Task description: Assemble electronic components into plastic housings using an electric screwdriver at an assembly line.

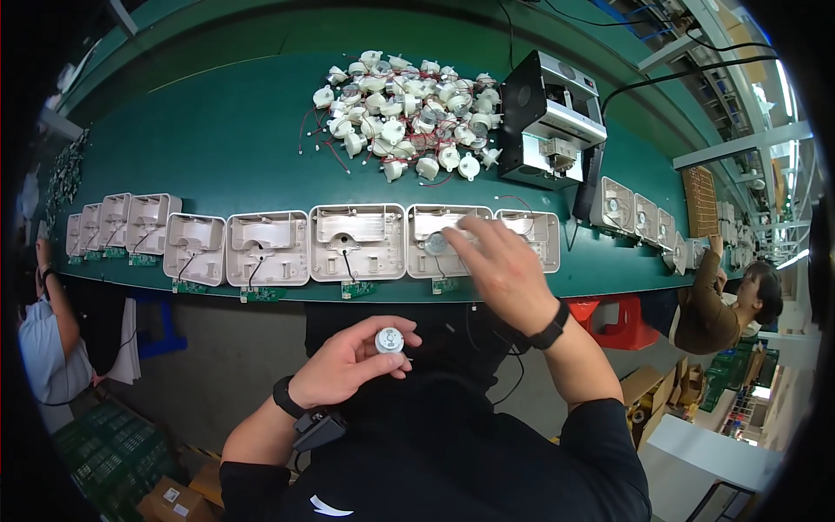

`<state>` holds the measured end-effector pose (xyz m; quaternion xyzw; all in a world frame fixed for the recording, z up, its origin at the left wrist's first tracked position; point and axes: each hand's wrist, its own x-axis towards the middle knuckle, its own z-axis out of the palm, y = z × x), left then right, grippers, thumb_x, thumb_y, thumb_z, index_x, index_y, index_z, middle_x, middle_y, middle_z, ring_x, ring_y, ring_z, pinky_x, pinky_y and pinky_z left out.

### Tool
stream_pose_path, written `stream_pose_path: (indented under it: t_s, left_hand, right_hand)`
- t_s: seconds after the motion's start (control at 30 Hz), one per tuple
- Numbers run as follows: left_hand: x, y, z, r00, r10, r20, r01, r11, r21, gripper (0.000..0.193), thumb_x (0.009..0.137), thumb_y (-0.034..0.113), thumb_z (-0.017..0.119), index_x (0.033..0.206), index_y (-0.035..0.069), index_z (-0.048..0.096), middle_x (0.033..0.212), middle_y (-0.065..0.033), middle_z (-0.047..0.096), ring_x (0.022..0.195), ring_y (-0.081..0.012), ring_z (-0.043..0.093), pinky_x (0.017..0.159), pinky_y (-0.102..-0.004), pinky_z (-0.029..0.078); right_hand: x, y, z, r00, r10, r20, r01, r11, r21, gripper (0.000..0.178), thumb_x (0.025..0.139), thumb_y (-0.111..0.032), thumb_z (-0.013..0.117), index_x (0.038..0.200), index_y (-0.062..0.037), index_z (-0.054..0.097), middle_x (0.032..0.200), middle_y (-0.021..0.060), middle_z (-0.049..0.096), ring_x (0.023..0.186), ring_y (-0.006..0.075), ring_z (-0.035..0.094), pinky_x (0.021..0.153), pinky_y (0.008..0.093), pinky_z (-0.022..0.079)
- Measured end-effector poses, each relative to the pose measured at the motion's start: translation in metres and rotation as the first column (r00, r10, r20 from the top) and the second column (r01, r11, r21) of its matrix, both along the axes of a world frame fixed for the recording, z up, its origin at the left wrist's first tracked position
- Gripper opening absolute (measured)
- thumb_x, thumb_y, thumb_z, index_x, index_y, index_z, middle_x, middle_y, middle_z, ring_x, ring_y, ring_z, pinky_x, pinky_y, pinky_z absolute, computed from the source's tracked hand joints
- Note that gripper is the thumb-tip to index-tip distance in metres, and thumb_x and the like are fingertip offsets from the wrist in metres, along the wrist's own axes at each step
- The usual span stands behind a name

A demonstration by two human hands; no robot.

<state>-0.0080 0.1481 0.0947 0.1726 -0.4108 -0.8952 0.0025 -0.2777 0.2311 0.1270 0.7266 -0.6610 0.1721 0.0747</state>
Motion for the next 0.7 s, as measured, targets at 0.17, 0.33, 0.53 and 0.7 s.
stream_pose_path:
  t_s: [0.17, 0.33, 0.53, 0.7]
  left_hand:
    - [-0.006, -0.004, 0.003, 0.998, 0.062, -0.028, -0.063, 0.998, -0.024, 0.042, 0.1, 0.004, 0.059, 0.14, 0.001, 0.048, 0.128, -0.0125, 0.061, 0.099, -0.0144, 0.065, 0.089, -0.0295, 0.056]
    - [-0.015, -0.001, 0.006, 0.996, 0.079, -0.044, -0.08, 0.997, -0.02, 0.04, 0.1, 0.005, 0.059, 0.139, 0.001, 0.049, 0.128, -0.0126, 0.062, 0.099, -0.0147, 0.065, 0.089, -0.0295, 0.056]
    - [-0.011, 0.002, 0.006, 0.993, 0.107, -0.052, -0.109, 0.992, -0.055, 0.044, 0.1, 0.004, 0.056, 0.143, 0.001, 0.047, 0.135, -0.0178, 0.058, 0.104, -0.0196, 0.065, 0.092, -0.0332, 0.055]
    - [-0.004, 0.002, 0.008, 0.982, 0.18, -0.058, -0.18, 0.984, 0.015, 0.046, 0.102, 0.008, 0.051, 0.147, 0.001, 0.044, 0.139, -0.0197, 0.055, 0.112, -0.0223, 0.064, 0.095, -0.0351, 0.054]
  right_hand:
    - [0.005, 0.021, 0.021, 0.994, -0.087, 0.059, 0.088, 0.996, -0.023, 0.044, 0.069, 0.001, 0.072, 0.112, -0.0053, 0.065, 0.107, 0.0092, 0.064, 0.09, 0.0272, 0.062, 0.072, 0.0361, 0.054]
    - [0.009, -0.005, 0.013, 0.981, -0.004, 0.193, 0.006, 1.0, -0.006, 0.046, 0.074, -0.004, 0.075, 0.117, -0.005, 0.062, 0.105, 0.01, 0.064, 0.097, 0.0283, 0.061, 0.081, 0.0386, 0.052]
    - [-0.002, -0.019, -0.023, 0.989, 0.037, 0.14, -0.066, 0.977, 0.203, 0.047, 0.076, -0.009, 0.078, 0.12, -0.0049, 0.06, 0.107, 0.011, 0.066, 0.102, 0.0302, 0.06, 0.086, 0.0411, 0.051]
    - [0.003, -0.013, -0.015, 0.987, 0.023, 0.16, -0.032, 0.998, 0.051, 0.047, 0.078, -0.01, 0.077, 0.121, -0.0046, 0.06, 0.11, 0.0125, 0.067, 0.102, 0.0312, 0.062, 0.086, 0.0421, 0.051]
